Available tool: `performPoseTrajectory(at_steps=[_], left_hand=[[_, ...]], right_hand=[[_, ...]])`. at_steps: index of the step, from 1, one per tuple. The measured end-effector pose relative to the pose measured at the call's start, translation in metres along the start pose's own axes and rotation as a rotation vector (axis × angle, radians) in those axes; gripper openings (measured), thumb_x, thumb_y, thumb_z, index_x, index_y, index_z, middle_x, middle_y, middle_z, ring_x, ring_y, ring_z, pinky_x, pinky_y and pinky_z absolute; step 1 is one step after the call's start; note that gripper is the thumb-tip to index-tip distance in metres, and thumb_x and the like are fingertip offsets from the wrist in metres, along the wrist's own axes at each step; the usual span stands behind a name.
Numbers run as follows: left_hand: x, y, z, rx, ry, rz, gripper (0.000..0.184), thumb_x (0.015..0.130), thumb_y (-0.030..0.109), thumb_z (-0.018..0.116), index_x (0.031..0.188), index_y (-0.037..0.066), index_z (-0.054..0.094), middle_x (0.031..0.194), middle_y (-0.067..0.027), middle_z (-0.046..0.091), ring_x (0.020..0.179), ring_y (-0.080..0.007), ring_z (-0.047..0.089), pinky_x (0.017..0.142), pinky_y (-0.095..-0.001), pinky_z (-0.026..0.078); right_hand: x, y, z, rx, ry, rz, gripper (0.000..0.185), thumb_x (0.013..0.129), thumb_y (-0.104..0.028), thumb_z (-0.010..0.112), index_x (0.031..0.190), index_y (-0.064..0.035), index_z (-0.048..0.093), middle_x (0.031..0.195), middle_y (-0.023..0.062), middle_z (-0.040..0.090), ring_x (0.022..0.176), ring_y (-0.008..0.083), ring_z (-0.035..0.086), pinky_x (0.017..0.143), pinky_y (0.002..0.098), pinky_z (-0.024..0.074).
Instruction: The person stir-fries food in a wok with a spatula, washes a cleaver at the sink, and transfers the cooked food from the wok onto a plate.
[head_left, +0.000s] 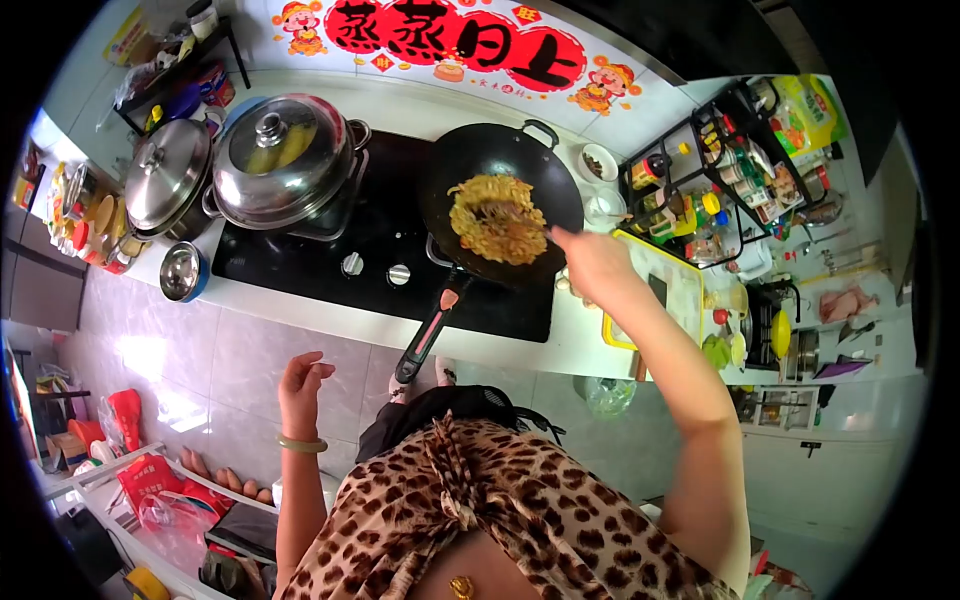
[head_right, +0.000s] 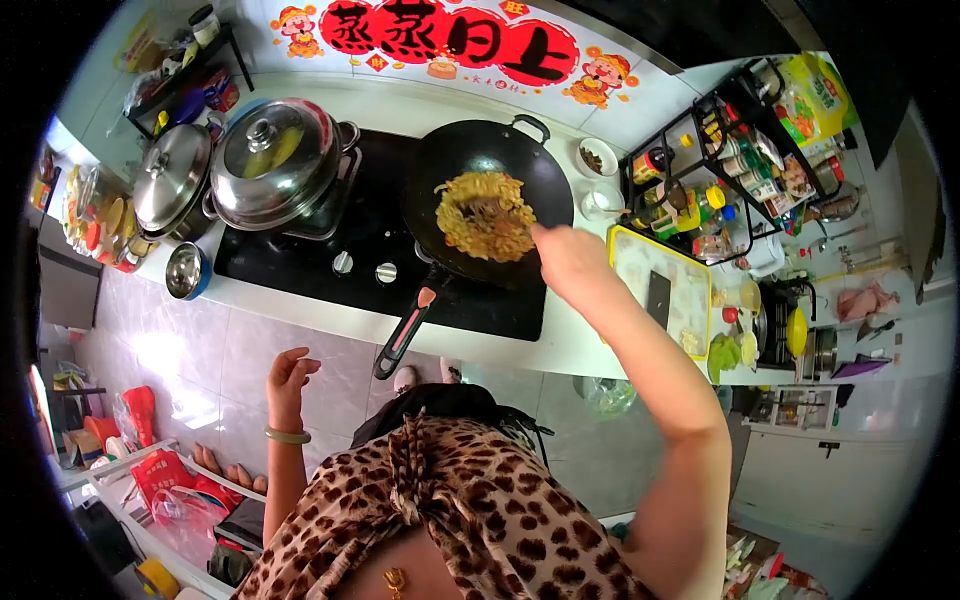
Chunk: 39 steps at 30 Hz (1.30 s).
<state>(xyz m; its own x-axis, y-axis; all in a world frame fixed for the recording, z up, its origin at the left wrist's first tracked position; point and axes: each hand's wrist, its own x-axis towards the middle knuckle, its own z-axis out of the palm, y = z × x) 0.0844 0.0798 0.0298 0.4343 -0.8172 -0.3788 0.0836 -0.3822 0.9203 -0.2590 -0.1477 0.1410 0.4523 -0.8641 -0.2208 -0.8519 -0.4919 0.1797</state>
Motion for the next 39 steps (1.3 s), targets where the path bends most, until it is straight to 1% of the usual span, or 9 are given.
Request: performPoseTrajectory(at_steps=[8, 13, 16, 24, 27, 30, 32, 35, 39], left_hand=[[0.002, 0.001, 0.002, -0.046, 0.036, 0.011, 0.019, 0.084, 0.002, 0.049, 0.101, 0.001, 0.057, 0.082, -0.0067, 0.064, 0.079, -0.0124, 0.060, 0.074, -0.0241, 0.044], [-0.001, 0.002, 0.003, -0.006, -0.005, 0.021, 0.019, 0.084, 0.003, 0.049, 0.101, 0.001, 0.057, 0.082, -0.0062, 0.064, 0.078, -0.0120, 0.060, 0.070, -0.0222, 0.042], [0.002, -0.001, 0.001, -0.005, 0.004, 0.041, 0.018, 0.084, 0.004, 0.050, 0.101, 0.002, 0.057, 0.083, -0.0058, 0.065, 0.078, -0.0115, 0.060, 0.068, -0.0218, 0.041], [0.000, 0.000, 0.000, 0.007, 0.011, -0.004, 0.019, 0.085, 0.006, 0.050, 0.102, 0.003, 0.057, 0.082, -0.0050, 0.065, 0.078, -0.0100, 0.059, 0.067, -0.0214, 0.040], [0.004, 0.003, 0.001, -0.009, 0.003, 0.008, 0.019, 0.085, 0.007, 0.050, 0.102, 0.003, 0.057, 0.082, -0.0048, 0.065, 0.077, -0.0100, 0.059, 0.067, -0.0215, 0.040], [0.006, -0.003, 0.000, -0.028, 0.041, -0.008, 0.019, 0.085, 0.006, 0.050, 0.102, 0.003, 0.057, 0.082, -0.0050, 0.065, 0.077, -0.0102, 0.059, 0.068, -0.0216, 0.040], [0.005, -0.005, -0.002, -0.032, 0.065, -0.025, 0.019, 0.085, 0.005, 0.049, 0.102, 0.002, 0.057, 0.082, -0.0053, 0.064, 0.077, -0.0104, 0.059, 0.068, -0.0216, 0.040], [-0.001, -0.008, -0.003, -0.025, 0.066, -0.020, 0.019, 0.085, 0.004, 0.049, 0.102, 0.002, 0.056, 0.082, -0.0059, 0.064, 0.078, -0.0108, 0.059, 0.069, -0.0219, 0.040], [-0.012, -0.004, -0.005, -0.011, 0.087, -0.048, 0.019, 0.085, 0.003, 0.049, 0.103, 0.001, 0.056, 0.082, -0.0064, 0.065, 0.079, -0.0112, 0.060, 0.070, -0.0221, 0.041]], right_hand=[[-0.033, 0.016, -0.025, -0.013, -0.162, -0.044, 0.043, 0.075, -0.007, 0.054, 0.117, -0.0165, 0.055, 0.073, 0.0160, 0.060, 0.076, 0.0315, 0.061, 0.064, 0.0434, 0.0478], [0.013, 0.000, 0.001, -0.052, 0.072, -0.026, 0.037, 0.076, -0.006, 0.051, 0.112, -0.0120, 0.056, 0.072, 0.0155, 0.060, 0.067, 0.0323, 0.061, 0.055, 0.0416, 0.0478], [-0.005, 0.023, -0.022, -0.013, -0.082, -0.014, 0.038, 0.076, -0.005, 0.049, 0.112, -0.0126, 0.057, 0.073, 0.0138, 0.061, 0.069, 0.0321, 0.061, 0.057, 0.0424, 0.0474], [0.008, -0.006, -0.001, -0.026, 0.009, -0.016, 0.040, 0.076, -0.007, 0.049, 0.114, -0.0166, 0.057, 0.076, 0.0157, 0.061, 0.073, 0.0330, 0.061, 0.064, 0.0455, 0.0473], [0.002, 0.044, 0.002, 0.317, 0.079, 0.050, 0.037, 0.078, -0.014, 0.055, 0.114, -0.0135, 0.057, 0.090, 0.0211, 0.061, 0.076, 0.0346, 0.061, 0.068, 0.0418, 0.0481], [-0.026, 0.091, -0.029, 0.680, -0.181, 0.309, 0.036, 0.078, -0.008, 0.054, 0.114, -0.0018, 0.055, 0.078, 0.0054, 0.062, 0.059, 0.0098, 0.058, 0.048, 0.0263, 0.0436], [-0.018, 0.119, -0.041, 0.792, -0.350, 0.401, 0.028, 0.081, -0.013, 0.055, 0.105, -0.0007, 0.058, 0.069, 0.0048, 0.060, 0.047, 0.0057, 0.051, 0.034, 0.0204, 0.0316], [0.023, 0.159, -0.011, 1.049, -0.536, 0.521, 0.012, 0.083, -0.020, 0.056, 0.084, -0.0078, 0.054, 0.061, 0.0043, 0.056, 0.036, 0.0022, 0.032, 0.032, 0.0199, 0.0199], [0.074, 0.149, 0.051, 1.470, -0.589, 0.401, 0.015, 0.083, -0.014, 0.057, 0.095, -0.0065, 0.055, 0.064, 0.0029, 0.055, 0.037, 0.0016, 0.028, 0.033, 0.0178, 0.0192]])
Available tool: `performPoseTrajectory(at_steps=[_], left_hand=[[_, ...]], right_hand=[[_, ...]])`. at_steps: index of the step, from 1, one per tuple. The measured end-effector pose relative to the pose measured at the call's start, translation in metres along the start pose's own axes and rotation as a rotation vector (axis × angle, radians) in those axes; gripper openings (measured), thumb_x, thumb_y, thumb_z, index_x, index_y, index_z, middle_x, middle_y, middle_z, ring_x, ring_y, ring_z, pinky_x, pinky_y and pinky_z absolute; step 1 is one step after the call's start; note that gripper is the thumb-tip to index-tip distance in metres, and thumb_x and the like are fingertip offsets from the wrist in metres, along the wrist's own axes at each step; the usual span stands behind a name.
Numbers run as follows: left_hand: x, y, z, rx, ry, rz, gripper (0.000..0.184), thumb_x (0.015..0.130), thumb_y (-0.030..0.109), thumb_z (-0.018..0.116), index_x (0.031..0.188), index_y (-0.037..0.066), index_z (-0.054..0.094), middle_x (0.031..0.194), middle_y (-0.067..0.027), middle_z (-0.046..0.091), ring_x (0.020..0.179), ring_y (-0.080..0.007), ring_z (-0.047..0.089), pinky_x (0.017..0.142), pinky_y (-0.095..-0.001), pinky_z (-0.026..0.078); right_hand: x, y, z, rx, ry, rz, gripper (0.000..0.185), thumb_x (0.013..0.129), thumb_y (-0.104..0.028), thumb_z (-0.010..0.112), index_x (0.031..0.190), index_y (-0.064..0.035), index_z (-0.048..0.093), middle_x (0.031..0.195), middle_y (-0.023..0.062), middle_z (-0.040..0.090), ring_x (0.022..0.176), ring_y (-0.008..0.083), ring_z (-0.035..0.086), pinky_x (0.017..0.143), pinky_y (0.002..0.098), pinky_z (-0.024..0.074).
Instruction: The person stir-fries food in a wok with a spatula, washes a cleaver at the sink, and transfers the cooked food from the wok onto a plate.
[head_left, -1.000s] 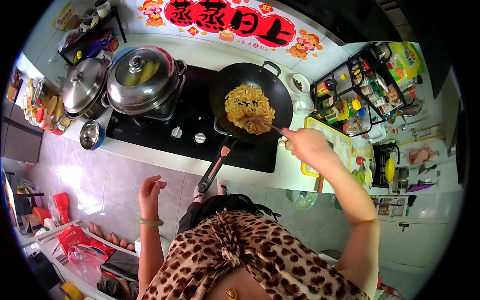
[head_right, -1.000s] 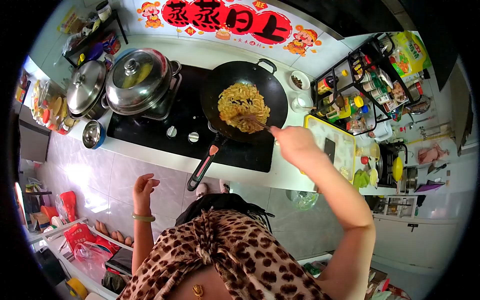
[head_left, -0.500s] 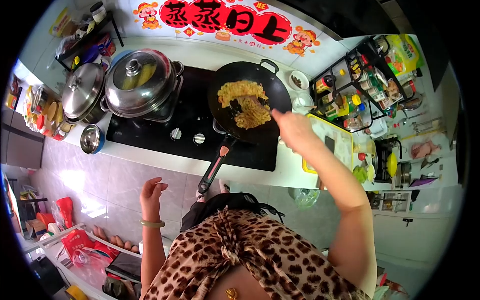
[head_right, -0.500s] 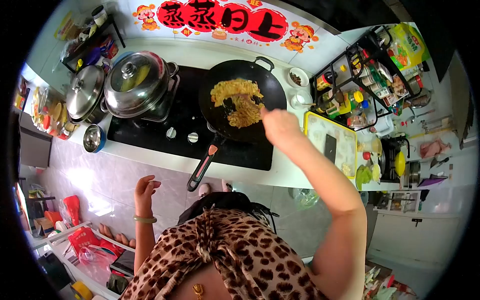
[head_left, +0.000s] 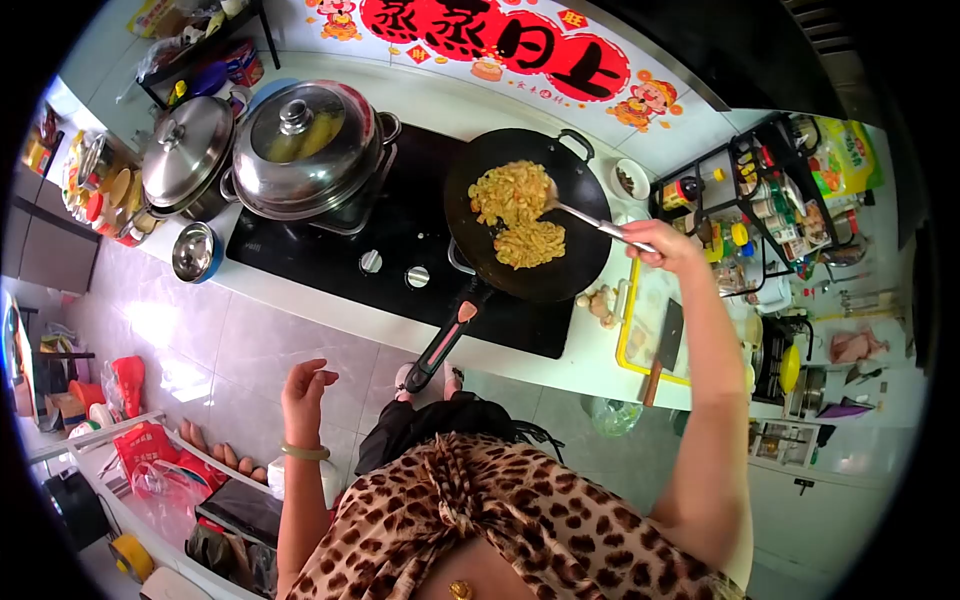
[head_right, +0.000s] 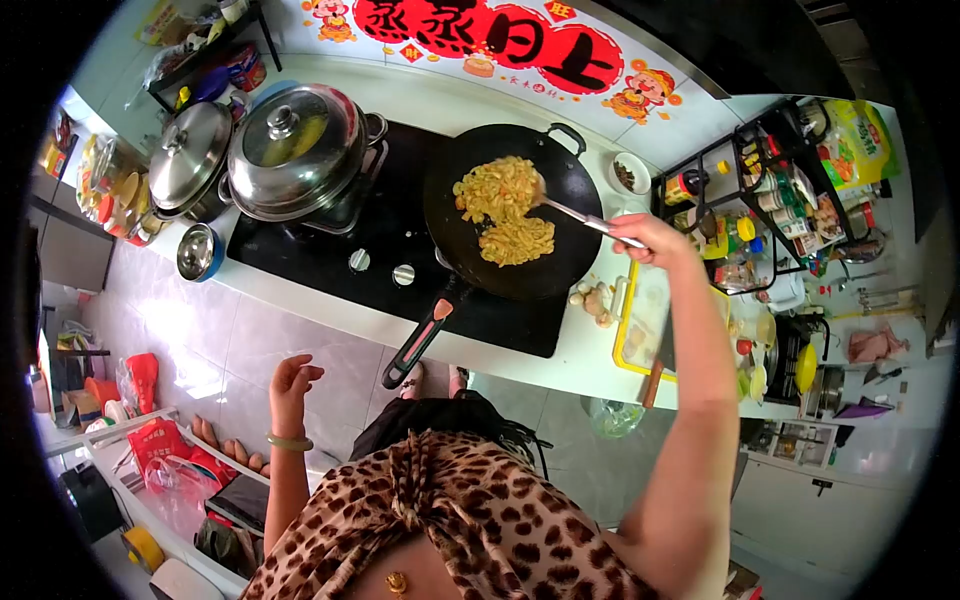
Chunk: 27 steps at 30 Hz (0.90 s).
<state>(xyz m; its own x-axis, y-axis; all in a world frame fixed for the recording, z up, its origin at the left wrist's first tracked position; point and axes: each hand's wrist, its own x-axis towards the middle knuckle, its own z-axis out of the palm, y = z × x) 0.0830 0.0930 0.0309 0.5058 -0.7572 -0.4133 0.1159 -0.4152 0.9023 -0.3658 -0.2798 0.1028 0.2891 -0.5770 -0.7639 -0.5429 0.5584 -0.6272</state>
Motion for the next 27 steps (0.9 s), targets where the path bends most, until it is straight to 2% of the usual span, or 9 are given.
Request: performPoseTrajectory(at_steps=[1, 4, 6, 7, 9, 12, 18, 23, 27], left_hand=[[-0.003, 0.001, 0.000, 0.007, 0.003, -0.011, 0.019, 0.086, 0.003, 0.049, 0.103, 0.001, 0.056, 0.082, -0.0063, 0.065, 0.079, -0.0112, 0.060, 0.070, -0.0221, 0.041], [-0.007, 0.005, -0.001, 0.031, 0.007, 0.004, 0.019, 0.086, 0.004, 0.049, 0.103, 0.002, 0.057, 0.083, -0.0053, 0.065, 0.079, -0.0107, 0.060, 0.068, -0.0218, 0.040], [-0.003, 0.001, 0.000, 0.027, -0.008, 0.004, 0.019, 0.086, 0.004, 0.049, 0.103, 0.003, 0.057, 0.083, -0.0049, 0.065, 0.079, -0.0103, 0.060, 0.067, -0.0216, 0.040], [-0.001, 0.000, 0.000, 0.024, -0.011, 0.000, 0.019, 0.086, 0.005, 0.050, 0.103, 0.003, 0.057, 0.084, -0.0044, 0.065, 0.078, -0.0100, 0.060, 0.066, -0.0215, 0.040], [0.002, 0.004, 0.004, 0.025, -0.017, 0.007, 0.018, 0.086, 0.005, 0.049, 0.103, 0.004, 0.057, 0.084, -0.0044, 0.065, 0.078, -0.0099, 0.060, 0.066, -0.0214, 0.040], [0.009, 0.003, 0.006, 0.025, -0.037, 0.017, 0.018, 0.086, 0.004, 0.049, 0.102, 0.003, 0.057, 0.084, -0.0045, 0.065, 0.078, -0.0098, 0.060, 0.066, -0.0215, 0.040], [0.018, 0.007, 0.010, 0.032, -0.120, 0.077, 0.018, 0.085, 0.004, 0.049, 0.102, 0.002, 0.057, 0.082, -0.0043, 0.065, 0.077, -0.0102, 0.059, 0.067, -0.0214, 0.040], [0.020, 0.009, 0.006, 0.009, -0.089, 0.063, 0.018, 0.085, 0.005, 0.050, 0.102, 0.003, 0.057, 0.082, -0.0043, 0.065, 0.076, -0.0102, 0.059, 0.066, -0.0207, 0.040], [0.017, 0.000, -0.001, 0.028, -0.067, 0.032, 0.018, 0.085, 0.005, 0.050, 0.101, 0.004, 0.058, 0.082, -0.0042, 0.065, 0.076, -0.0096, 0.059, 0.065, -0.0204, 0.040]], right_hand=[[0.007, 0.002, 0.011, 0.025, -0.047, -0.068, 0.026, 0.083, -0.012, 0.058, 0.107, -0.0055, 0.055, 0.064, 0.0015, 0.054, 0.038, 0.0012, 0.031, 0.034, 0.0169, 0.0203], [0.000, 0.013, 0.032, -0.025, -0.060, -0.177, 0.036, 0.082, -0.011, 0.058, 0.118, -0.0073, 0.054, 0.069, 0.0007, 0.055, 0.045, 0.0019, 0.039, 0.038, 0.0162, 0.0263], [-0.021, 0.019, 0.042, -0.442, 0.073, -0.384, 0.041, 0.082, -0.008, 0.057, 0.123, -0.0070, 0.051, 0.074, -0.0020, 0.056, 0.060, 0.0054, 0.049, 0.049, 0.0190, 0.0372], [-0.038, 0.025, 0.050, -0.645, 0.147, -0.588, 0.043, 0.081, -0.008, 0.058, 0.123, -0.0120, 0.053, 0.079, 0.0007, 0.059, 0.068, 0.0120, 0.054, 0.057, 0.0264, 0.0423], [-0.091, 0.023, 0.078, -1.031, 0.348, -0.680, 0.044, 0.078, -0.007, 0.059, 0.121, -0.0147, 0.054, 0.079, 0.0067, 0.059, 0.067, 0.0209, 0.057, 0.060, 0.0331, 0.0450], [-0.140, 0.022, 0.114, -1.248, 0.467, -0.474, 0.044, 0.075, -0.007, 0.056, 0.118, -0.0169, 0.056, 0.080, 0.0128, 0.058, 0.069, 0.0284, 0.059, 0.061, 0.0372, 0.0462], [-0.066, 0.021, 0.147, -1.376, 0.694, -0.374, 0.043, 0.075, -0.008, 0.053, 0.117, -0.0171, 0.055, 0.079, 0.0149, 0.058, 0.070, 0.0335, 0.058, 0.062, 0.0433, 0.0467], [-0.110, 0.010, 0.145, -1.339, 0.576, -0.343, 0.042, 0.078, -0.007, 0.050, 0.119, -0.0140, 0.053, 0.079, 0.0135, 0.061, 0.074, 0.0316, 0.061, 0.062, 0.0419, 0.0480], [-0.089, 0.015, 0.154, -1.440, 0.547, -0.358, 0.045, 0.077, -0.011, 0.055, 0.121, -0.0186, 0.052, 0.075, 0.0154, 0.060, 0.074, 0.0313, 0.061, 0.063, 0.0435, 0.0471]])
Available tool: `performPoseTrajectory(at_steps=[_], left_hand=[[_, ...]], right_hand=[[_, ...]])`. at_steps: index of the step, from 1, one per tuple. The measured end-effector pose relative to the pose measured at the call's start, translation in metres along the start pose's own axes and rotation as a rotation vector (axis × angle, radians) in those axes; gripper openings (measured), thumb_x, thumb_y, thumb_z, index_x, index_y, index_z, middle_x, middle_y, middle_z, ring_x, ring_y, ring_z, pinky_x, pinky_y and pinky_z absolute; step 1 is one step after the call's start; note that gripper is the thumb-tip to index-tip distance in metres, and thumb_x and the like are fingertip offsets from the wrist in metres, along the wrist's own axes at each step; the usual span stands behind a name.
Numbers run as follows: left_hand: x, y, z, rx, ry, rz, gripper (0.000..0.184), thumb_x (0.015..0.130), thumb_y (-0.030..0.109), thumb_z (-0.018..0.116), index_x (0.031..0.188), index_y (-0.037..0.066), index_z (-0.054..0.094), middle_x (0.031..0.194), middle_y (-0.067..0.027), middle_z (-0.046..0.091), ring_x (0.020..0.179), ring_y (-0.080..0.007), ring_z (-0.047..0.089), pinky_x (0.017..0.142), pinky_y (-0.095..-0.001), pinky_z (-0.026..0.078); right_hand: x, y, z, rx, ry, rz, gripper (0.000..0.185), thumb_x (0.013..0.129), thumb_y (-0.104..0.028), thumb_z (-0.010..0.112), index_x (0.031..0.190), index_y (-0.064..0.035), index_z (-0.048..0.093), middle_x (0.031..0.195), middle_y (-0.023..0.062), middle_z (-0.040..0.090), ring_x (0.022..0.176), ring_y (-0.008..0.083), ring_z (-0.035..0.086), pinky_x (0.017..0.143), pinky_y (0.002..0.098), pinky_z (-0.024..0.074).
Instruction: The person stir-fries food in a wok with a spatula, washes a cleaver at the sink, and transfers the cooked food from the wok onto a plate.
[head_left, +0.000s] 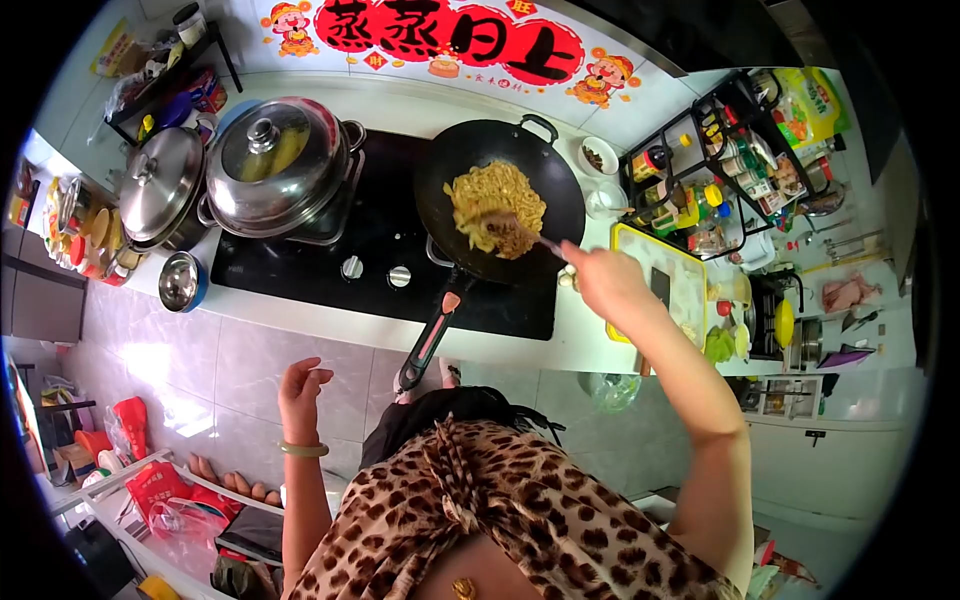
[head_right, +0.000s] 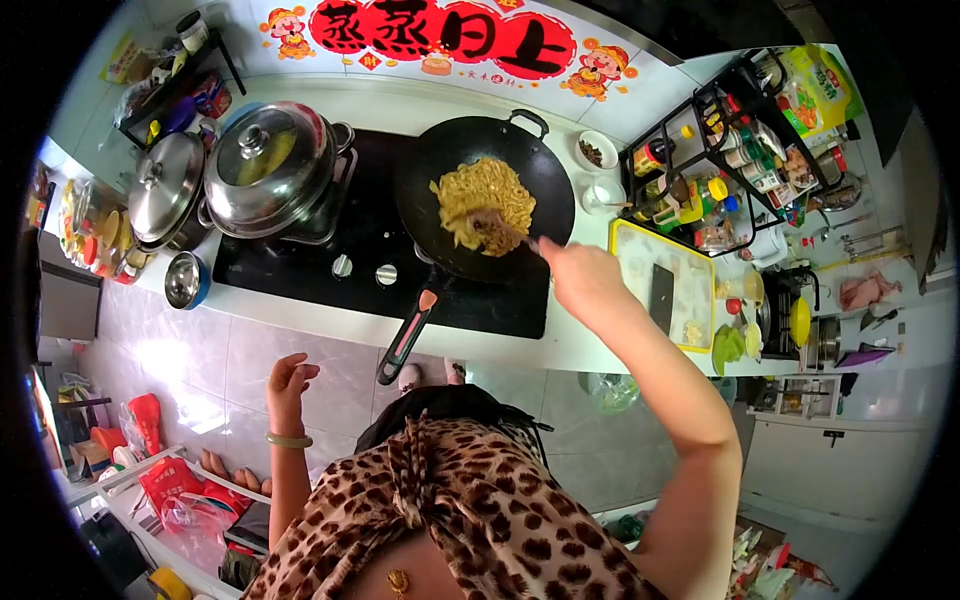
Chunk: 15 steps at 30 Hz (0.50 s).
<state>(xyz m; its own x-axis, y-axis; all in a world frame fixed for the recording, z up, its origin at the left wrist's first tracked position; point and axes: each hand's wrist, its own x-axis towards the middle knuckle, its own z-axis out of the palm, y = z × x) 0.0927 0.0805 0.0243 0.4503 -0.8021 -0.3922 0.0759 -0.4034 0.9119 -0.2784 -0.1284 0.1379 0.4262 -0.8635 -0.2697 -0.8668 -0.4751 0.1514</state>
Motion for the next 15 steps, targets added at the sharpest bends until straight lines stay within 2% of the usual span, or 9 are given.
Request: performPoseTrajectory(at_steps=[2, 3, 7, 9, 10, 13, 15], left_hand=[[-0.003, -0.001, -0.001, -0.013, -0.005, 0.009, 0.018, 0.085, 0.005, 0.050, 0.101, 0.004, 0.058, 0.082, -0.0041, 0.065, 0.077, -0.0092, 0.059, 0.065, -0.0204, 0.039], [-0.003, -0.002, -0.002, -0.014, -0.010, 0.033, 0.018, 0.085, 0.005, 0.050, 0.101, 0.004, 0.058, 0.082, -0.0040, 0.065, 0.077, -0.0091, 0.059, 0.065, -0.0206, 0.039], [-0.006, 0.005, -0.001, -0.008, 0.058, -0.001, 0.018, 0.085, 0.006, 0.050, 0.101, 0.004, 0.058, 0.082, -0.0041, 0.065, 0.077, -0.0094, 0.059, 0.065, -0.0210, 0.039], [-0.006, -0.001, -0.002, -0.023, 0.055, -0.012, 0.018, 0.085, 0.006, 0.050, 0.101, 0.004, 0.058, 0.082, -0.0040, 0.065, 0.077, -0.0097, 0.059, 0.065, -0.0211, 0.039], [-0.006, -0.002, -0.004, -0.030, 0.040, -0.017, 0.018, 0.085, 0.006, 0.049, 0.101, 0.004, 0.058, 0.082, -0.0040, 0.065, 0.078, -0.0099, 0.059, 0.066, -0.0211, 0.039], [-0.007, 0.000, -0.001, 0.016, 0.010, 0.003, 0.018, 0.085, 0.006, 0.049, 0.101, 0.003, 0.058, 0.082, -0.0043, 0.065, 0.078, -0.0100, 0.059, 0.066, -0.0215, 0.040], [-0.005, 0.005, 0.002, 0.025, -0.001, 0.032, 0.018, 0.085, 0.006, 0.049, 0.101, 0.003, 0.057, 0.082, -0.0046, 0.065, 0.077, -0.0101, 0.059, 0.066, -0.0216, 0.040]], right_hand=[[0.030, 0.003, 0.004, -0.038, 0.054, 0.082, 0.044, 0.078, -0.010, 0.053, 0.121, -0.0188, 0.052, 0.075, 0.0146, 0.060, 0.073, 0.0307, 0.061, 0.062, 0.0437, 0.0471], [0.035, 0.009, -0.002, 0.068, 0.043, 0.131, 0.043, 0.078, -0.010, 0.052, 0.120, -0.0185, 0.053, 0.074, 0.0136, 0.061, 0.072, 0.0301, 0.061, 0.062, 0.0430, 0.0472], [-0.009, 0.033, -0.030, -0.035, 0.039, 0.018, 0.043, 0.077, -0.009, 0.052, 0.119, -0.0173, 0.053, 0.074, 0.0137, 0.060, 0.071, 0.0303, 0.061, 0.060, 0.0424, 0.0473], [-0.025, 0.030, -0.037, -0.132, -0.124, 0.003, 0.044, 0.076, -0.008, 0.053, 0.119, -0.0169, 0.054, 0.072, 0.0143, 0.060, 0.071, 0.0313, 0.061, 0.060, 0.0422, 0.0473], [-0.019, 0.025, -0.032, -0.132, -0.121, 0.000, 0.044, 0.076, -0.008, 0.053, 0.119, -0.0169, 0.054, 0.072, 0.0143, 0.060, 0.071, 0.0313, 0.061, 0.060, 0.0422, 0.0473], [0.016, 0.006, -0.001, -0.044, 0.110, -0.034, 0.045, 0.075, -0.005, 0.050, 0.119, -0.0174, 0.054, 0.072, 0.0151, 0.060, 0.070, 0.0320, 0.061, 0.061, 0.0426, 0.0473], [0.031, 0.013, -0.011, 0.008, 0.059, 0.034, 0.045, 0.076, -0.005, 0.050, 0.119, -0.0177, 0.054, 0.073, 0.0152, 0.060, 0.069, 0.0320, 0.060, 0.060, 0.0429, 0.0471]])
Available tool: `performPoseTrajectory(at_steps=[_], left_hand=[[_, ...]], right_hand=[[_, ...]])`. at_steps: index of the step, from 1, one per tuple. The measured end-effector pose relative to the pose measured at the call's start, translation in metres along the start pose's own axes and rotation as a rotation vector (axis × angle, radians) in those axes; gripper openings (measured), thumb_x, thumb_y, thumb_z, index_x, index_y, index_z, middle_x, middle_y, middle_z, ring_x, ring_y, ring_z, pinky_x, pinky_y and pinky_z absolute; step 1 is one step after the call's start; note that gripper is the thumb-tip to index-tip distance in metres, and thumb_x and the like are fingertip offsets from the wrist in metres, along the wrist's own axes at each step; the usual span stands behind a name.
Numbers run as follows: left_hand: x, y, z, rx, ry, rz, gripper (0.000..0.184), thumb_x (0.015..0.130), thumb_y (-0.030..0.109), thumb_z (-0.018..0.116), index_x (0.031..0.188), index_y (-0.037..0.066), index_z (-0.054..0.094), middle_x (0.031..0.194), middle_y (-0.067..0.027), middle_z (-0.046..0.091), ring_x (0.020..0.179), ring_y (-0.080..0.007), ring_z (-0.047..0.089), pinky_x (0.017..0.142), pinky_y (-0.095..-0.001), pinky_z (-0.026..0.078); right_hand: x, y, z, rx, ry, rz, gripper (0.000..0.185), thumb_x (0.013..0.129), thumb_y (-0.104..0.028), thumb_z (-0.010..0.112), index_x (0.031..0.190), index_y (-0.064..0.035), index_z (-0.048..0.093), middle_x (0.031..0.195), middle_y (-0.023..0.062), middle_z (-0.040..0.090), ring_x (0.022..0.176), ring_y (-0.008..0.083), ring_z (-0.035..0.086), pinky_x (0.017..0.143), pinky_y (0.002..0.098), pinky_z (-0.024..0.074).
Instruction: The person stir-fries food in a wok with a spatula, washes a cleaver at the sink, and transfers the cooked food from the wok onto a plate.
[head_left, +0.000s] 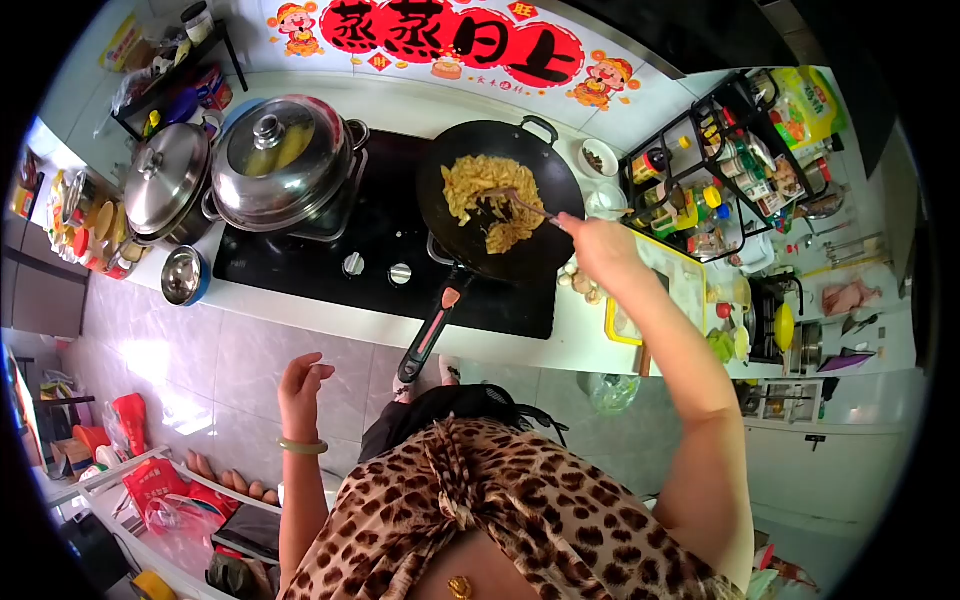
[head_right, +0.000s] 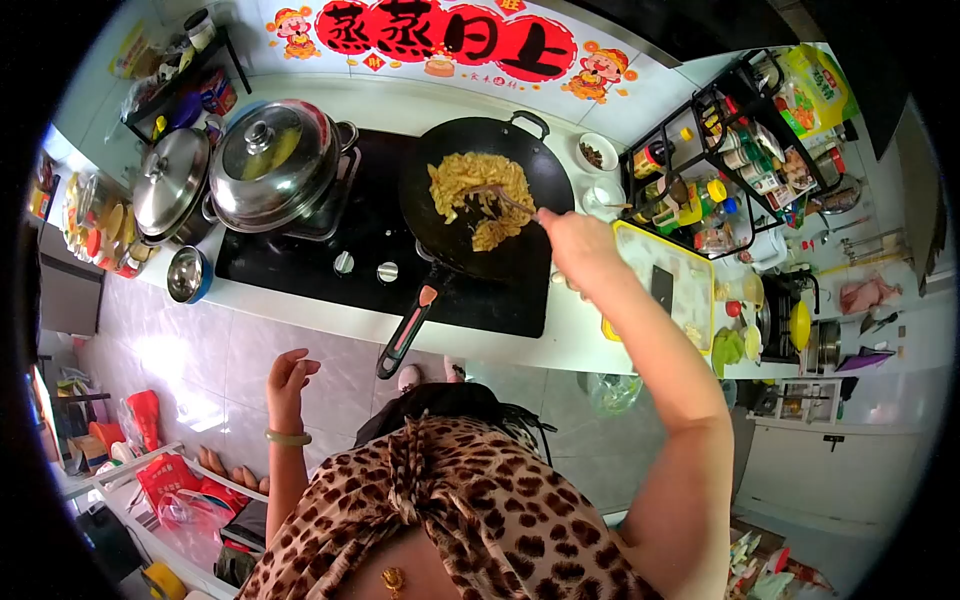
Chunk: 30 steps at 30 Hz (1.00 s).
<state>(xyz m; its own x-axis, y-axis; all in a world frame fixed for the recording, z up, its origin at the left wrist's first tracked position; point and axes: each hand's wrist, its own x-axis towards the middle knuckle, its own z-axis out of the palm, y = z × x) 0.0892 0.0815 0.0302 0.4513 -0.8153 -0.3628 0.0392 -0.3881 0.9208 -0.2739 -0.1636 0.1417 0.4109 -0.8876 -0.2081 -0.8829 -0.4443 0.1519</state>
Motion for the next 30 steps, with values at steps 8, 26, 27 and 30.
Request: performPoseTrajectory(at_steps=[8, 26, 27, 30], left_hand=[[0.003, -0.005, -0.003, -0.024, 0.006, -0.014, 0.018, 0.085, 0.005, 0.049, 0.101, 0.003, 0.057, 0.082, -0.0050, 0.065, 0.078, -0.0100, 0.059, 0.066, -0.0215, 0.040], [-0.009, -0.009, -0.005, -0.052, 0.044, -0.080, 0.018, 0.086, 0.004, 0.050, 0.102, 0.002, 0.057, 0.083, -0.0054, 0.065, 0.078, -0.0108, 0.060, 0.069, -0.0220, 0.042], [-0.010, -0.005, -0.004, -0.028, 0.050, -0.077, 0.018, 0.086, 0.005, 0.050, 0.103, 0.002, 0.057, 0.083, -0.0054, 0.065, 0.079, -0.0109, 0.060, 0.069, -0.0221, 0.042], [-0.010, -0.003, -0.005, -0.002, 0.035, -0.070, 0.019, 0.086, 0.005, 0.050, 0.103, 0.002, 0.057, 0.083, -0.0051, 0.065, 0.079, -0.0109, 0.060, 0.069, -0.0221, 0.041]], right_hand=[[-0.044, 0.000, -0.016, -0.059, -0.080, -0.074, 0.042, 0.075, -0.007, 0.053, 0.115, -0.0192, 0.057, 0.076, 0.0162, 0.061, 0.071, 0.0314, 0.060, 0.061, 0.0428, 0.0472], [0.047, 0.080, 0.057, 1.552, -0.474, 0.364, 0.031, 0.083, -0.012, 0.058, 0.112, -0.0033, 0.053, 0.065, 0.0029, 0.054, 0.042, 0.0046, 0.037, 0.036, 0.0191, 0.0253], [0.044, 0.068, 0.063, 1.611, -0.428, 0.288, 0.037, 0.083, -0.012, 0.058, 0.118, -0.0046, 0.052, 0.065, 0.0019, 0.053, 0.043, 0.0044, 0.039, 0.037, 0.0182, 0.0272], [0.013, 0.033, 0.061, 1.106, -0.148, 0.164, 0.041, 0.084, -0.015, 0.056, 0.124, -0.0157, 0.050, 0.064, 0.0022, 0.054, 0.047, 0.0089, 0.046, 0.042, 0.0218, 0.0367]])
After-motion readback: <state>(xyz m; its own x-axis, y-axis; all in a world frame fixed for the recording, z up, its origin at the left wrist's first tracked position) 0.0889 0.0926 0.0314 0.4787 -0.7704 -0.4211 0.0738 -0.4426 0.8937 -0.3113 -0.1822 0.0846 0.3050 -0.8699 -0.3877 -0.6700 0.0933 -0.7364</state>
